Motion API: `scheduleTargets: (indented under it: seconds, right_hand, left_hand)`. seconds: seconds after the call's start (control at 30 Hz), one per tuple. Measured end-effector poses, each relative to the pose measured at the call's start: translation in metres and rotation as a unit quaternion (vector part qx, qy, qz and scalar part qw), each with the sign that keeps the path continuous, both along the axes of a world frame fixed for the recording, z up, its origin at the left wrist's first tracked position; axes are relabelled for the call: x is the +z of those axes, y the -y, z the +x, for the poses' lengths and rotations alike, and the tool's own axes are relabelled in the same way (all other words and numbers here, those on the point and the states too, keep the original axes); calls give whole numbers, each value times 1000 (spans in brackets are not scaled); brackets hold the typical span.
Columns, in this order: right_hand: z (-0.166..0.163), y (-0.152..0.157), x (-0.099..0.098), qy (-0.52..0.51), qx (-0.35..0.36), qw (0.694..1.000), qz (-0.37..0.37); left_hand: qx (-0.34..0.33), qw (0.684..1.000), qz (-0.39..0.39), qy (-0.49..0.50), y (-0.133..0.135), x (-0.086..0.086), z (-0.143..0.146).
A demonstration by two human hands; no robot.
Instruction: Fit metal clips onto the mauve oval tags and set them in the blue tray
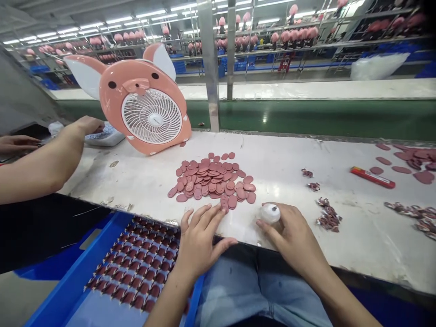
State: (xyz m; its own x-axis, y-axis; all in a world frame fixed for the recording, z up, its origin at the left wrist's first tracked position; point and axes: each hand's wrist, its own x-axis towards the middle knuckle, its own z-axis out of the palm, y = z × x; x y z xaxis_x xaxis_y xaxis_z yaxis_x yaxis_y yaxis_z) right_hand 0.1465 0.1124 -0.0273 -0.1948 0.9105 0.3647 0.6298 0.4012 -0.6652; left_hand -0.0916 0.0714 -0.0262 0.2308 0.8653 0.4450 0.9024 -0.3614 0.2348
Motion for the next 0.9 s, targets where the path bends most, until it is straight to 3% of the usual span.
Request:
scheduleTargets:
  seconds: [0.13, 0.27, 0.4, 0.5, 0.63, 0.7, 0.8, 0.9]
  right_hand:
    - [5, 13, 4, -88, 2, 994, -60]
    - [5, 32, 5, -196, 39, 969, -145]
    - [-2, 52, 6, -267, 132, 910, -290]
    - [-7, 66, 13, -317, 158, 863, -360]
    - [-15, 78, 26, -415, 75, 790, -446]
    - [-19, 80, 29, -433, 58, 769, -466]
    - [-17, 81, 27, -407, 76, 789, -454]
    - [-3, 84, 27, -357, 67, 834, -416]
  left_hand:
    - [-41, 995, 73, 58, 14, -15, -1]
    - [-70, 987, 106, 100, 31, -27, 11]
    - [-93, 973, 141, 156, 54, -26, 33]
    - [-118, 946, 142, 266, 63, -19, 51]
    - [-107, 870, 90, 473, 62, -14, 75]
    - [-87, 808, 26, 582, 62, -13, 84]
    - [-55, 700, -52, 710, 67, -11, 88]
    - [-45, 638, -112, 761, 72, -7, 82]
